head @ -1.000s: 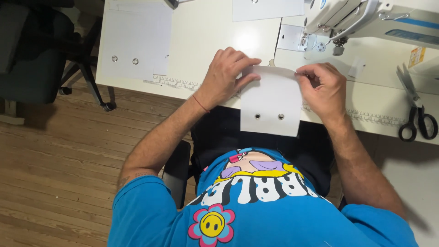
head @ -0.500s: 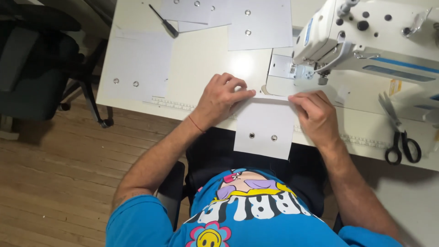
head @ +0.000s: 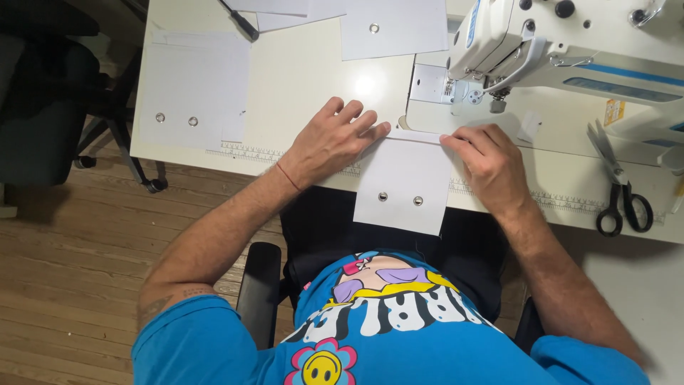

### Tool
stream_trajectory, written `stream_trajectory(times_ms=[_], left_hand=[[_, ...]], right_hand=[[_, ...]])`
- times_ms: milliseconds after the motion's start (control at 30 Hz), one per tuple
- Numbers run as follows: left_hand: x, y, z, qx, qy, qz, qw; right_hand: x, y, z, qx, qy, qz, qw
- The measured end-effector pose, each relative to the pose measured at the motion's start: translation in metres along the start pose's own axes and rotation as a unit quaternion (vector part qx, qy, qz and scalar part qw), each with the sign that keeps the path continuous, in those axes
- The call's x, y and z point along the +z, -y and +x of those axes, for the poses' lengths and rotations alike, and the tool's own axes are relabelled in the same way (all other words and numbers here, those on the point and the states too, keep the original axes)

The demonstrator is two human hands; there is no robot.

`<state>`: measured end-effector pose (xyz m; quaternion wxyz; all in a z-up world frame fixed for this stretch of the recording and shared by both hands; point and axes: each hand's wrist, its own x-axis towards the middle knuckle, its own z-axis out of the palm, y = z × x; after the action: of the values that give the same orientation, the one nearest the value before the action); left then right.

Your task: Preparing and sewing small white leather components with grommets using an industrial sewing machine and scissors

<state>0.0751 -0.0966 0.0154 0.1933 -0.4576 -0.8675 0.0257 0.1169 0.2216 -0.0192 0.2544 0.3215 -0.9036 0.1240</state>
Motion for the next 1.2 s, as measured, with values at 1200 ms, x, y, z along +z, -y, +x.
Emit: stream_trajectory(times_ms=[1200], left_hand=[[0.016,-0.125,0.047,-0.221,-0.004,-0.108,0.969]], right_hand=[[-0.040,0.076,-0.055,0.038,-0.003,0.134,0.990]])
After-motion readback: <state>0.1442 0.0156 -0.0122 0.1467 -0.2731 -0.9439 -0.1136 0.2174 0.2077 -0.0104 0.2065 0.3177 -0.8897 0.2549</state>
